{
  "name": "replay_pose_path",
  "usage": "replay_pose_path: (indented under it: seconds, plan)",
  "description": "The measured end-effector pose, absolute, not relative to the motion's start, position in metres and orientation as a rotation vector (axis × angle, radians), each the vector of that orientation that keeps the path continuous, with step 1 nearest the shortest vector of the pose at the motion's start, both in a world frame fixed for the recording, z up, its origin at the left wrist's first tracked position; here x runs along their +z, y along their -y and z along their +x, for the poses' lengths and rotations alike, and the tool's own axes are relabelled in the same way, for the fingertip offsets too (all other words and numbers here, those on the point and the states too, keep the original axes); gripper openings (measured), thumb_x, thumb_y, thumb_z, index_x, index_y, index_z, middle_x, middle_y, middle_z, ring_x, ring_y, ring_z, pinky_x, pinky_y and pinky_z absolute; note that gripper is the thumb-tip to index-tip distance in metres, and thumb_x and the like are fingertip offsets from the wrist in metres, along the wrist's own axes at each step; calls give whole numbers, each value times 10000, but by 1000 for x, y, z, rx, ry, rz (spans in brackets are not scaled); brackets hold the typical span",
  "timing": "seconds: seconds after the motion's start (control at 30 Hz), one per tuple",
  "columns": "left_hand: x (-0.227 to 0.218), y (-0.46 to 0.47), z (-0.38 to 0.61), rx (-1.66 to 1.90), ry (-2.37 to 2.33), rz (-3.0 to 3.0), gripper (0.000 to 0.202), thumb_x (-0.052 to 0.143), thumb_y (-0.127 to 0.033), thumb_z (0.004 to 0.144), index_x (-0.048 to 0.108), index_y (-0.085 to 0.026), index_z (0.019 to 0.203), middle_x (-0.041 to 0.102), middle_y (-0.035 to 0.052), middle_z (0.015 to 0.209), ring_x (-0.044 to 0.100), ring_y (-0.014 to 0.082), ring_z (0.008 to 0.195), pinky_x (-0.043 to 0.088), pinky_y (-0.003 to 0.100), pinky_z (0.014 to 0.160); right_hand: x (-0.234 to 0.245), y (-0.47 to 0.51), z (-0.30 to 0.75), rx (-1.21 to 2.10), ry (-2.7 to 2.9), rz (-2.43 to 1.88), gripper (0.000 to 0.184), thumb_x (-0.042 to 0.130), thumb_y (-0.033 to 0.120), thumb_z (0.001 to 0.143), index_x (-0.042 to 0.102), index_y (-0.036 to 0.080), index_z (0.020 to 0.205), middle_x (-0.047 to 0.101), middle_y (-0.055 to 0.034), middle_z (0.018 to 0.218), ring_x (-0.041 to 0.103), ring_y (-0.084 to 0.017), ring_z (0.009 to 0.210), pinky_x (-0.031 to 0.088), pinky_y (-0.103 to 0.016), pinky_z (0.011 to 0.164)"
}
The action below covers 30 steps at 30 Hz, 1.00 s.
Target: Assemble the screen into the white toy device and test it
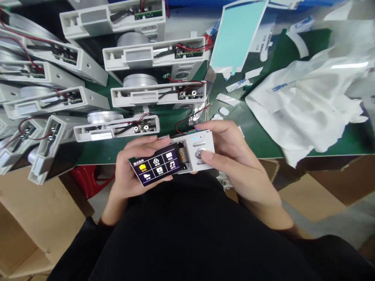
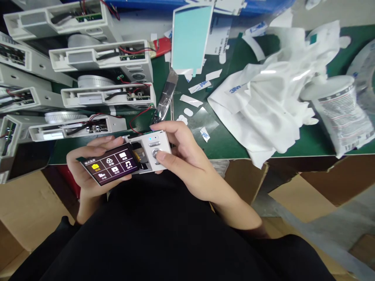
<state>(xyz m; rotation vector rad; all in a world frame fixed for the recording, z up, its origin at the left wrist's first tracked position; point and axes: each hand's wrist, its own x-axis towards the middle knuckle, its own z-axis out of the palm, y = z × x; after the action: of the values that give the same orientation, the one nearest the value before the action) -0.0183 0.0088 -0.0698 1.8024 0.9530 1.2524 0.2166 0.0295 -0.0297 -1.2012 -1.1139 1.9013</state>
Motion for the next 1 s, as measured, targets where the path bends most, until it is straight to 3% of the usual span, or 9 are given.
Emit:
replay_pose_path:
  seconds: [0.27,0.43,0.63,1.0]
  plan:
    - [-69,-9,-19,1244,-959,1816,914,972,-242,636,477,-302,1402,703,40,1379,623,228,1326,549,426,1073,-28,-29,209,1766,1211,-1325,328,669,311,927,480,322,1194,635,11,946,621,-162,737,566,-295,539]
    - [-70,-9,-19,1241,-960,1825,922,976,-257,635,482,-314,1411,702,31,1380,629,239,1324,558,433,1058,-30,-28,208,1742,1229,-1343,329,667,333,927,477,321,1196,632,-12,951,627,-186,744,577,-333,533]
    - [-70,-8,-19,1238,-986,1831,876,949,-250,691,481,-345,1425,683,-29,1404,623,213,1329,550,420,1077,-32,-29,209,1842,1138,-1231,252,591,334,993,460,335,1209,612,15,965,629,-149,732,593,-278,529]
    - [-70,-7,-19,1239,-996,1804,892,974,-244,642,494,-314,1391,711,8,1362,644,236,1302,560,429,1063,-31,-28,211,1782,1266,-1278,358,645,281,944,442,330,1235,605,-10,989,591,-172,764,571,-303,555]
